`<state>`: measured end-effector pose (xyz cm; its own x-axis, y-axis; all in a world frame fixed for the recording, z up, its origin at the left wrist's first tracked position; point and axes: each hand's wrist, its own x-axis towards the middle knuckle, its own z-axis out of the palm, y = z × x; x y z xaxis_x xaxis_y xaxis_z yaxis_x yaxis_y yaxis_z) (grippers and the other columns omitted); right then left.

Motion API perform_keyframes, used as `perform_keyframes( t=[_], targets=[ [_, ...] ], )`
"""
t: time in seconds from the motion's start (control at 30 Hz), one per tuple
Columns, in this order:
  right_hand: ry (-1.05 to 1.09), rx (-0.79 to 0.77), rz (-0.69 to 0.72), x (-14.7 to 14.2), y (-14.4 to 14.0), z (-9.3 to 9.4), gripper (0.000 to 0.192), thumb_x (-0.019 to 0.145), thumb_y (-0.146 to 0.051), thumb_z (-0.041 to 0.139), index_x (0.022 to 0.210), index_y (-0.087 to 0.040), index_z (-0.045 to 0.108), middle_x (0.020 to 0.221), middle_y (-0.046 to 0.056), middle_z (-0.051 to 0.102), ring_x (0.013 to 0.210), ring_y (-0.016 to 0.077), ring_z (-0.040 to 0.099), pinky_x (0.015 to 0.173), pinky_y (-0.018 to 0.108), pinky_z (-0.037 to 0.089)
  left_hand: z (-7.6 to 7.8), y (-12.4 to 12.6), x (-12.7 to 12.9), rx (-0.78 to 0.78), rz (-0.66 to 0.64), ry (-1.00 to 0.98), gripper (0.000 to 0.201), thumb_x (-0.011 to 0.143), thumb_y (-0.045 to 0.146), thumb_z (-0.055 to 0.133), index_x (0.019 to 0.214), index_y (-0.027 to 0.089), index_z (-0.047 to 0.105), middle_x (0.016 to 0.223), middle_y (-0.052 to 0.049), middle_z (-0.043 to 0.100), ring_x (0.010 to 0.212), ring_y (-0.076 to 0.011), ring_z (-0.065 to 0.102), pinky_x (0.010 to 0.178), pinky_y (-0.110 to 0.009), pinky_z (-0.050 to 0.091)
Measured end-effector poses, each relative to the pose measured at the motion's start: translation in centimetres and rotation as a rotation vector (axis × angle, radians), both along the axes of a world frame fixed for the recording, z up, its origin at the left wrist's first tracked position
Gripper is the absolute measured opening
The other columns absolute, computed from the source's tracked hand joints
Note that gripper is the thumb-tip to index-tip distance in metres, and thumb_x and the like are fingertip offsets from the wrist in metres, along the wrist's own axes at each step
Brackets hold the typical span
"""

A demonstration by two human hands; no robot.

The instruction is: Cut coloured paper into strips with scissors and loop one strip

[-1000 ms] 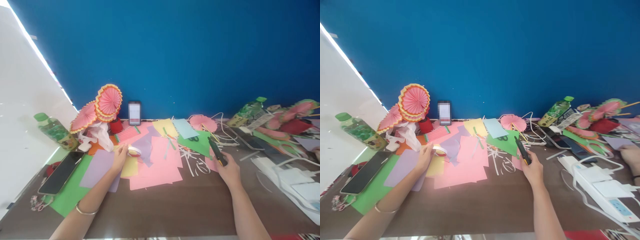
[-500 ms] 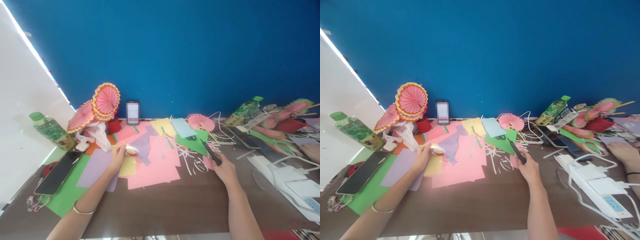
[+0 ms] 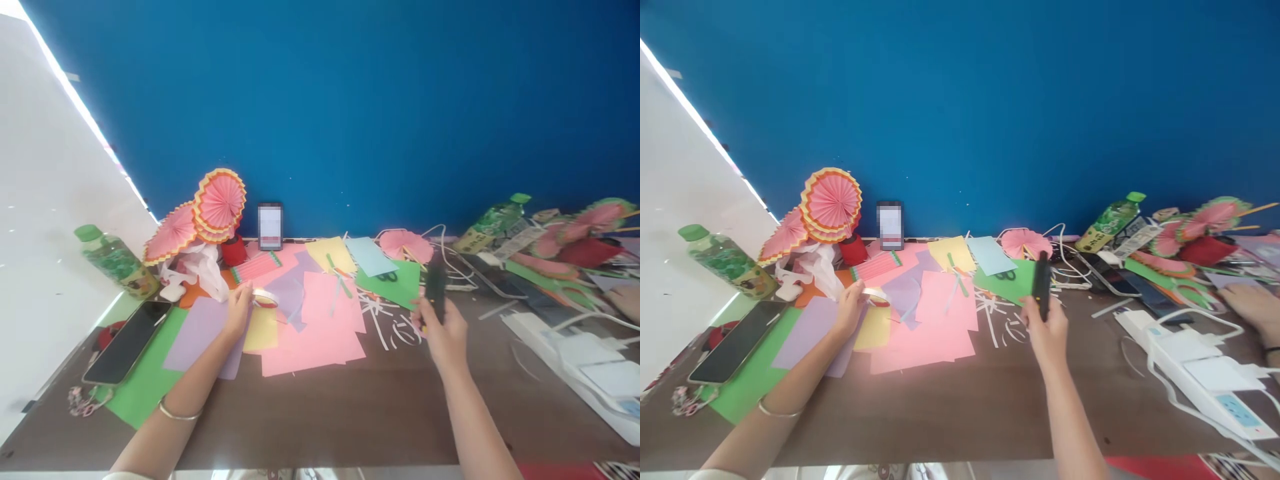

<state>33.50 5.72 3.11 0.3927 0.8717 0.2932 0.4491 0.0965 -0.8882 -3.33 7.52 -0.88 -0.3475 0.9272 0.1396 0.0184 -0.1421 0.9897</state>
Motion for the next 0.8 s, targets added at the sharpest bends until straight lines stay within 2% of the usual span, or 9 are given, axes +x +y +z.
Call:
perform_keyframes(
  t=[0.03,0.1,0.17,0.23,0.3,0.37,0.47,0.67,0.8],
  targets=[
    [0.082,0.01,0.17,-1.9,-0.2,0.4,0.031,0.078,-0.045,0.05,0.091,-0.018,0.056,0.057,-0.002,0.05,0.046,0.0108,0.046,0.043,0.023,0.04,0.0,0.2,-0.2,0.011,-0.004,-0.018,0.046,0.076,0.055,0.046,0.052,0.02,0.029,0.049,0.006,0.025,0.045,-0.0083,0.027,0.046,-0.023,0.024],
    [0.13,-0.005,0.42,-6.0,-0.5,0.9,0.033,0.081,-0.041,0.048,0.106,-0.018,0.049,0.069,0.0,0.057,0.047,0.0097,0.047,0.045,0.023,0.042,0.1,0.5,-0.7,0.033,-0.01,-0.01,0.046,0.076,0.053,0.047,0.051,0.019,0.028,0.049,0.006,0.025,0.046,-0.008,0.027,0.047,-0.023,0.023],
    [0.024,-0.027,0.595,-9.8,-0.8,0.8,0.037,0.084,-0.038,0.045,0.114,-0.018,0.046,0.076,0.003,0.06,0.052,0.0114,0.051,0.048,0.026,0.047,0.4,0.7,-1.2,0.038,-0.001,0.038,0.046,0.076,0.052,0.048,0.051,0.019,0.028,0.05,0.006,0.025,0.046,-0.008,0.027,0.047,-0.023,0.023],
    [-0.129,-0.021,0.676,-12.7,-1.0,0.1,0.035,0.085,-0.034,0.043,0.115,-0.018,0.047,0.083,0.006,0.063,0.063,0.0148,0.058,0.06,0.03,0.051,0.5,0.8,-1.8,0.03,-0.002,0.079,0.046,0.076,0.052,0.048,0.051,0.019,0.027,0.05,0.006,0.025,0.047,-0.0081,0.027,0.047,-0.023,0.022],
    [-0.226,0.017,0.697,-14.4,-1.1,-0.9,0.035,0.085,-0.032,0.043,0.117,-0.019,0.048,0.097,0.009,0.063,0.081,0.0191,0.061,0.073,0.034,0.051,0.6,0.9,-2.3,0.022,-0.011,0.089,0.046,0.076,0.051,0.047,0.051,0.019,0.025,0.05,0.005,0.024,0.046,-0.0082,0.026,0.047,-0.023,0.021],
    [-0.253,0.02,0.677,-15.2,-1.1,-2.0,0.036,0.085,-0.032,0.043,0.118,-0.018,0.048,0.101,0.01,0.063,0.085,0.0201,0.062,0.073,0.034,0.052,0.6,1.1,-2.7,0.013,-0.032,0.088,0.044,0.076,0.05,0.046,0.051,0.019,0.026,0.05,0.005,0.024,0.047,-0.0084,0.025,0.047,-0.024,0.02],
    [-0.263,0.006,0.661,-15.0,-1.2,-2.9,0.034,0.084,-0.032,0.044,0.114,-0.018,0.052,0.094,0.007,0.066,0.076,0.0185,0.063,0.067,0.03,0.053,0.7,1.2,-2.9,0.017,-0.064,0.104,0.04,0.076,0.046,0.045,0.052,0.019,0.029,0.051,0.005,0.026,0.049,-0.009,0.027,0.048,-0.024,0.021],
    [-0.315,0.044,0.636,-14.1,-1.5,-2.8,0.026,0.081,-0.036,0.05,0.1,-0.022,0.061,0.082,0.002,0.069,0.065,0.017,0.063,0.059,0.027,0.053,1.4,0.7,-2.1,0.027,-0.112,0.192,0.04,0.076,0.047,0.047,0.054,0.018,0.031,0.054,0.004,0.026,0.053,-0.0094,0.027,0.052,-0.024,0.023],
    [-0.353,0.079,0.632,-14.3,-1.6,-3.1,0.022,0.079,-0.037,0.054,0.092,-0.023,0.064,0.077,0.001,0.068,0.059,0.0163,0.061,0.057,0.027,0.052,1.9,0.4,-1.6,0.087,-0.136,0.309,0.042,0.077,0.045,0.048,0.052,0.018,0.028,0.053,0.004,0.027,0.052,-0.0095,0.027,0.053,-0.025,0.022]
  ],
)
